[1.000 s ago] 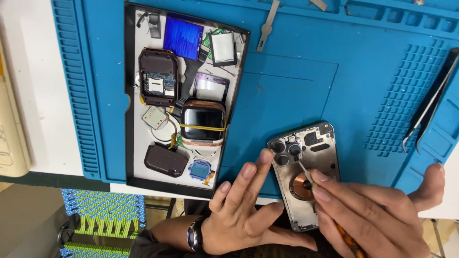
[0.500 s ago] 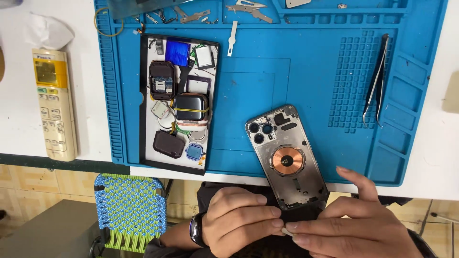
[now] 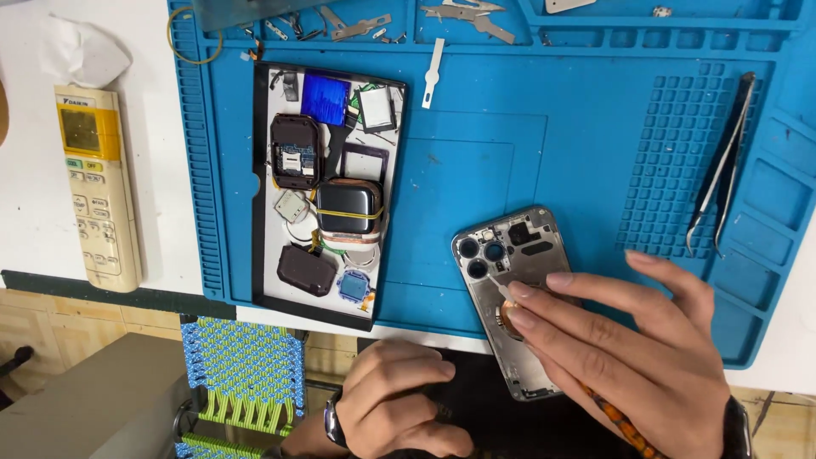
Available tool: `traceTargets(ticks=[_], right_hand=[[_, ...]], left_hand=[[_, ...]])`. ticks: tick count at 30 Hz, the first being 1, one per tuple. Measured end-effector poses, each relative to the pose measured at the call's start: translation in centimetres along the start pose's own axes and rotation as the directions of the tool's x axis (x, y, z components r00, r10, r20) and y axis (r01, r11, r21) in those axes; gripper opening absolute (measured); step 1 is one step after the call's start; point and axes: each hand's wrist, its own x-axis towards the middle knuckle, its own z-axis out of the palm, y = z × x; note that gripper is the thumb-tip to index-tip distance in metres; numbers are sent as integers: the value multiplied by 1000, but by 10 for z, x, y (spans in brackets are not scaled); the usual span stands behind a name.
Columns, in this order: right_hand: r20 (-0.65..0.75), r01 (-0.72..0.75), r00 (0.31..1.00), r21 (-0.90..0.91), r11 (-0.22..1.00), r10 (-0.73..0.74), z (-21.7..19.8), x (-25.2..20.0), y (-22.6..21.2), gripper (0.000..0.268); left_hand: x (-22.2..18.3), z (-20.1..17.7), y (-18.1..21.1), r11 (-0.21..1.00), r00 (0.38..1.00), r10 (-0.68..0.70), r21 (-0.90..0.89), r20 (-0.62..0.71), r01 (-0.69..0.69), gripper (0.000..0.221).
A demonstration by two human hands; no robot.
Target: Cleaning the internal frame of a smartphone around the camera module area using a precision tool
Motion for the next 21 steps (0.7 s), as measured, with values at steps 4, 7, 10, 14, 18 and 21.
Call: traceTargets(ticks=[4,7,10,14,18,21], right_hand=[[-5,-69,998,-3,998,69,6,5,-3,15],[53,-98,994,-11,995,98,6,5,0,18],[77,-93,993,-10,996,93,7,8,3,19],[92,-87,992,-23,996,88,9,9,7,18],[111,-133,985,-20,991,134,8,14,4,18],[126,-104,986,-41,994,109,8,15,7,18]], left_hand=[[9,13,4,959,960,-279,48,14,278,37],[21,25,9,858,901,-431,286,-48,426,45],[33,32,10,802,921,-382,472,-68,367,45],[35,35,11,751,909,-407,536,-85,386,47],[35,36,11,748,899,-428,521,-94,411,48],[33,37,9,733,897,-431,542,-97,410,50]])
